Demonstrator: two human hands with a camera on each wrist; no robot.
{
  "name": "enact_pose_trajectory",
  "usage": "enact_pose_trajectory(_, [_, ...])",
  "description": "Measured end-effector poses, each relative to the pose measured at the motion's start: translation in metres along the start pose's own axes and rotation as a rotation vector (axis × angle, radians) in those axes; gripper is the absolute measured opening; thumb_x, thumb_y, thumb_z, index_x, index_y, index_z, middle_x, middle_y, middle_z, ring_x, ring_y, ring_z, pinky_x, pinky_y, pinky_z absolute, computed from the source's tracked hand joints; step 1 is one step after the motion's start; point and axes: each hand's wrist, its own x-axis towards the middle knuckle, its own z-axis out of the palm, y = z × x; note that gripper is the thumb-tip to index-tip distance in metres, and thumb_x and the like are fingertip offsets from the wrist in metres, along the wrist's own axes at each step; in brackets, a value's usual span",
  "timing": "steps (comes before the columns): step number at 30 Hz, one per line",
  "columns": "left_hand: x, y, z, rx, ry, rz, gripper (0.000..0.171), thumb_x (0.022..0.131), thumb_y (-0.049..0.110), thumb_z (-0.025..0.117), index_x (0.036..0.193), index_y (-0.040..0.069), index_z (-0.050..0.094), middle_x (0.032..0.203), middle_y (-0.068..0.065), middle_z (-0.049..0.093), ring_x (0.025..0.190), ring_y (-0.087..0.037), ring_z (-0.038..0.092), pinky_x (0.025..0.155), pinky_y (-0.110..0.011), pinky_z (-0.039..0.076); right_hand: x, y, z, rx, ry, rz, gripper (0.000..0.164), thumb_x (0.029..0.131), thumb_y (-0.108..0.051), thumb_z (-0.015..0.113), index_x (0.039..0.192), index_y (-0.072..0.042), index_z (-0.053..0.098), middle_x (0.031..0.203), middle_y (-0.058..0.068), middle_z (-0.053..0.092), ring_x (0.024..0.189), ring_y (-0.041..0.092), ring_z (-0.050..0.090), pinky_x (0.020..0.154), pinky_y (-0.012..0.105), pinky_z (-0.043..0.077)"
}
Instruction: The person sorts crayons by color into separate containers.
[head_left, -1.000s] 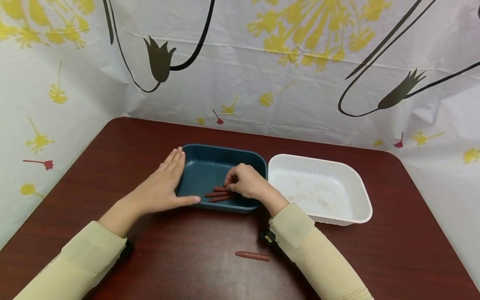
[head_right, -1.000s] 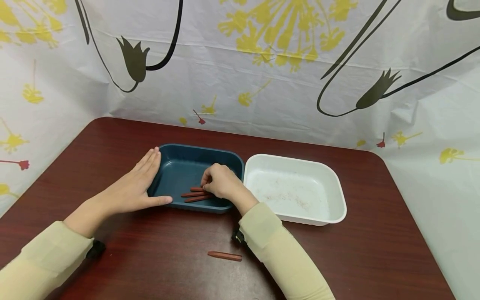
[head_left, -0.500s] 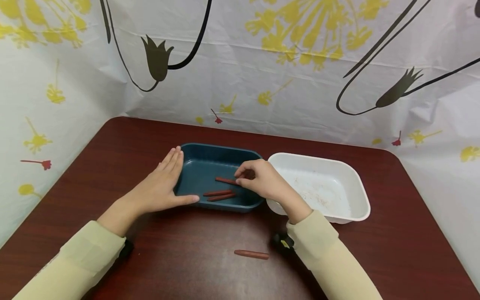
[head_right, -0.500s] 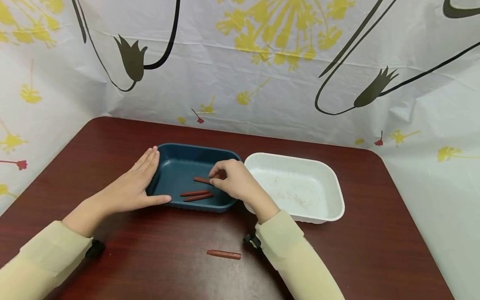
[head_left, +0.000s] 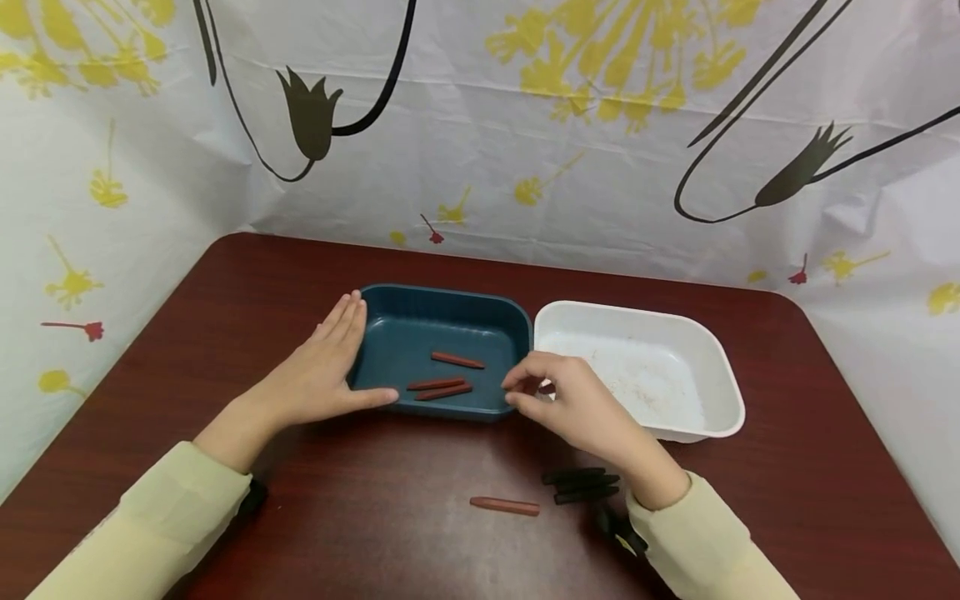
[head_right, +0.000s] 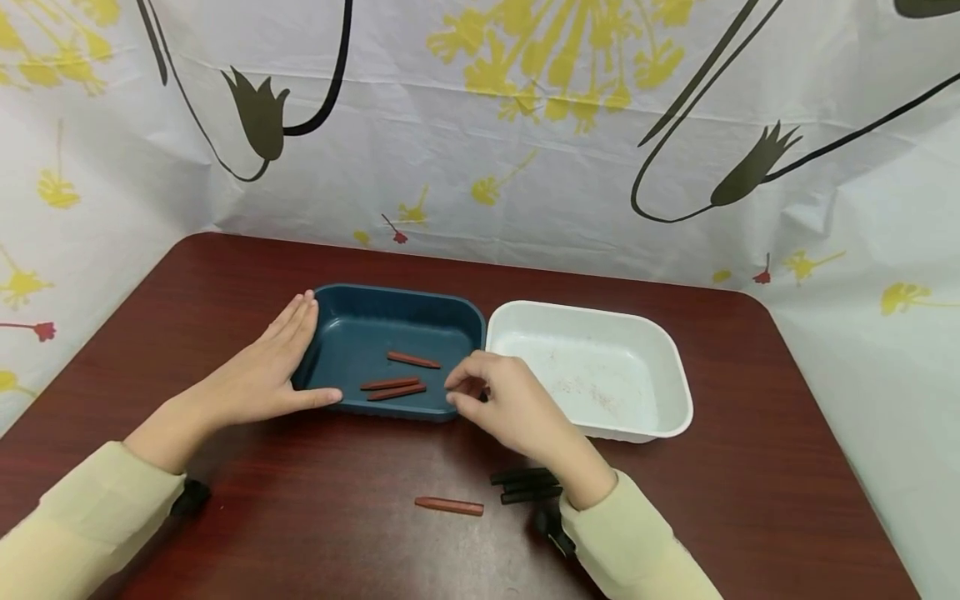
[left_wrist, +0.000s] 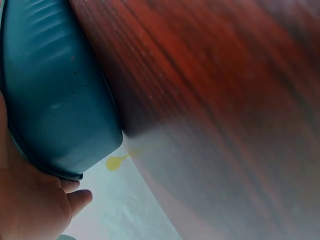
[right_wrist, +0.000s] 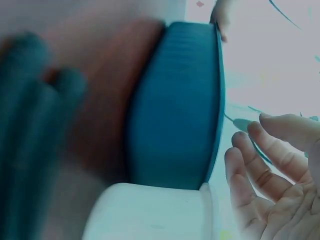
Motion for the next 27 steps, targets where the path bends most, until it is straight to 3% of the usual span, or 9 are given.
enact_pose_trajectory(7, [0.0, 0.0, 0.0, -0.004, -0.004, 0.001, 0.126, 0.081, 0.078, 0.057, 0.157, -0.001, -0.004, 0.167, -0.015, -0.008, 0.156, -0.035, -0.005, 0.12, -0.06, 0.019, -0.025, 0.004, 0.01, 0.028, -0.044, -0.048, 0.007, 0.09, -0.01, 0.072, 0.095, -0.015, 0.074, 0.087, -0.009, 0.068, 0.077, 0.002, 0.058, 0.069, 0.024, 0.053])
enact_pose_trajectory(10, [0.001, 0.0, 0.0, -0.002, -0.007, 0.002, 0.126, 0.081, 0.078, 0.057, 0.157, -0.001, -0.004, 0.167, -0.014, -0.009, 0.156, -0.035, -0.005, 0.12, -0.059, 0.018, -0.032, 0.007, 0.015, 0.024, -0.087, -0.04, 0.006, 0.09, -0.01, 0.072, 0.095, -0.014, 0.073, 0.088, -0.008, 0.068, 0.076, 0.001, 0.057, 0.067, 0.024, 0.053])
enact_pose_trajectory(19, [0.002, 0.0, -0.002, 0.021, -0.017, 0.006, 0.125, 0.081, 0.078, 0.057, 0.158, -0.002, -0.001, 0.167, -0.015, -0.007, 0.156, -0.035, -0.005, 0.119, -0.061, 0.019, -0.034, 0.01, 0.029, -0.064, -0.253, -0.052, 0.008, 0.088, -0.012, 0.075, 0.096, -0.015, 0.076, 0.089, -0.009, 0.067, 0.075, -0.004, 0.056, 0.066, 0.02, 0.052])
enact_pose_trajectory(27, [0.001, 0.002, -0.002, 0.033, -0.03, 0.003, 0.124, 0.082, 0.077, 0.056, 0.157, -0.003, -0.001, 0.167, -0.017, -0.008, 0.155, -0.036, -0.005, 0.119, -0.062, 0.018, -0.034, 0.009, 0.034, -0.108, -0.334, -0.057, 0.007, 0.086, -0.014, 0.076, 0.094, -0.015, 0.075, 0.089, -0.008, 0.067, 0.079, 0.001, 0.058, 0.07, 0.02, 0.051])
